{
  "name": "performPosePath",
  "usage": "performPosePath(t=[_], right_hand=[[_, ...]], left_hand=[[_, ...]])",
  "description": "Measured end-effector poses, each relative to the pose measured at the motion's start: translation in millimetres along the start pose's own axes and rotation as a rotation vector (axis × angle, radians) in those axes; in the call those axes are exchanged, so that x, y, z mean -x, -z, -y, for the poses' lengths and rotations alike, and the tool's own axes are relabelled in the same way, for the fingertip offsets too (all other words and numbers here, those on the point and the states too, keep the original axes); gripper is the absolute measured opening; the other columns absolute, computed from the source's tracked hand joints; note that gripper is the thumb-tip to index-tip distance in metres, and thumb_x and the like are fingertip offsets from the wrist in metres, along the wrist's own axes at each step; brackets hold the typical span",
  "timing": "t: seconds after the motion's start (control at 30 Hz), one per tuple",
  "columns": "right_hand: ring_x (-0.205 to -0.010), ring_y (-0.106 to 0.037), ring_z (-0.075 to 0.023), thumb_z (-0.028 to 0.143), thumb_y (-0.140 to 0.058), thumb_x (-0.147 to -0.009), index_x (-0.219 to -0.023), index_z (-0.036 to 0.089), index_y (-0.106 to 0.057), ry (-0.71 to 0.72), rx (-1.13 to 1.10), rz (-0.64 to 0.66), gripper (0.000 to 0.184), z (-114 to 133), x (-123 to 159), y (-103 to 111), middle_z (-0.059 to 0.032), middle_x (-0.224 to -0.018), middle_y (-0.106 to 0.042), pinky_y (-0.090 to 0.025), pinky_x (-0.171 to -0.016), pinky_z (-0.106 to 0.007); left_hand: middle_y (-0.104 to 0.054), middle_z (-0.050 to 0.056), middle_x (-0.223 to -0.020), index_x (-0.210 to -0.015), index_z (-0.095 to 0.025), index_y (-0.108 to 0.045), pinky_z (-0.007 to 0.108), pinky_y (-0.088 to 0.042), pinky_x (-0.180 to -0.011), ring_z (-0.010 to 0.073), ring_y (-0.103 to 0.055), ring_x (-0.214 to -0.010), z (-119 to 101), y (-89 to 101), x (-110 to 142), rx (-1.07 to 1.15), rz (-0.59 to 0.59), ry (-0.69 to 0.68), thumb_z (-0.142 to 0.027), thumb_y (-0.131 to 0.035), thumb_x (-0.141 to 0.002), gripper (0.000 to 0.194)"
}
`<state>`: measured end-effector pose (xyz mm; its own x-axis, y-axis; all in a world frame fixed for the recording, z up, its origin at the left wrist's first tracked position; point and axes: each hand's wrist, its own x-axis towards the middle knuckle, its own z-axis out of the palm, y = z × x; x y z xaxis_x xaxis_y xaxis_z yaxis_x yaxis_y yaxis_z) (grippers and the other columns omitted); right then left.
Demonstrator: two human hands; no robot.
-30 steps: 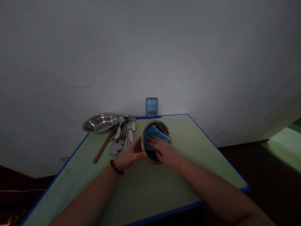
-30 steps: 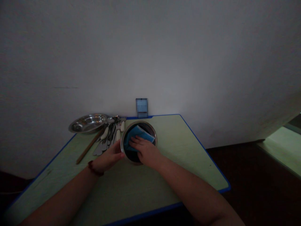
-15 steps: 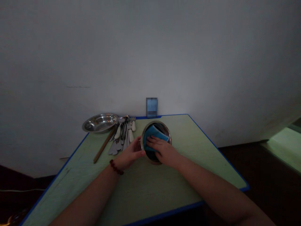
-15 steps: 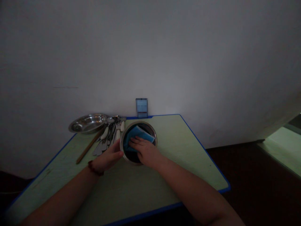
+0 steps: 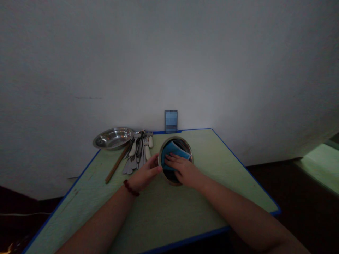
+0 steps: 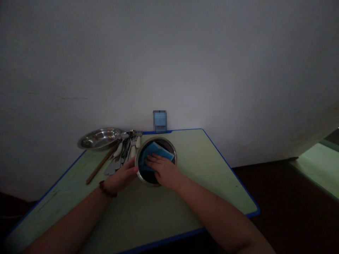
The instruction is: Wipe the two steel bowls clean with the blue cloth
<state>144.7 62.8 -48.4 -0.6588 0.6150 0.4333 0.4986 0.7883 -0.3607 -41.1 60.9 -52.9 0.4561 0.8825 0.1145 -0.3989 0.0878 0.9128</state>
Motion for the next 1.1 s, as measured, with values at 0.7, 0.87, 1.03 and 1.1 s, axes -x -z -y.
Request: performPosePath(t=[0.7, 0.87, 1.03, 1.1], right_hand=[[-0.127, -0.037, -0.0234, 0.002, -0.039, -0.07, -0.125, 0.008, -0.05, 0.003, 0.011, 0.005, 0.056, -0.4, -1.2, -0.9, -0.0131, -0.133, -0.047, -0.033, -0.105, -0.044], [-0.128, -0.037, -0.0229, 0.002, -0.039, -0.07, -0.125, 0.009, -0.05, -0.011, 0.01, -0.015, 0.057, -0.5, -0.8, -0.2, -0.0123, -0.134, -0.047, -0.033, -0.105, -0.045], [-0.127, -0.038, -0.024, 0.002, -0.038, -0.069, -0.124, 0.006, -0.051, -0.023, 0.001, -0.035, 0.057, 0.9, -0.6, 0.5, -0.0143, -0.133, -0.047, -0.032, -0.105, -0.045], [-0.127, -0.038, -0.0241, 0.002, -0.038, -0.069, -0.124, 0.006, -0.051, -0.02, -0.003, -0.039, 0.056, 1.0, -0.6, 0.2, -0.0146, -0.132, -0.048, -0.033, -0.105, -0.045]], left_hand=[[-0.063, 0.006, -0.116, -0.108, -0.023, -0.061, 0.042, -0.029, -0.103, 0.0278, -0.043, -0.123, 1.9, 2.9, -0.7, 0.023, 0.025, 0.002, -0.032, -0.073, -0.066, 0.045], [-0.059, 0.007, -0.121, -0.118, -0.024, -0.052, 0.044, -0.031, -0.102, 0.0295, -0.045, -0.12, 1.3, 2.9, -0.6, -0.027, 0.057, -0.018, -0.03, -0.077, -0.061, 0.062], [-0.052, 0.011, -0.128, -0.129, -0.027, -0.035, 0.048, -0.031, -0.101, 0.0306, -0.044, -0.122, 2.3, 3.8, -1.1, -0.086, 0.07, 0.008, -0.03, -0.08, -0.055, 0.087], [-0.05, 0.011, -0.13, -0.127, -0.026, -0.036, 0.048, -0.03, -0.101, 0.0306, -0.043, -0.122, 2.7, 4.5, -1.4, -0.088, 0.068, 0.024, -0.028, -0.081, -0.054, 0.086]])
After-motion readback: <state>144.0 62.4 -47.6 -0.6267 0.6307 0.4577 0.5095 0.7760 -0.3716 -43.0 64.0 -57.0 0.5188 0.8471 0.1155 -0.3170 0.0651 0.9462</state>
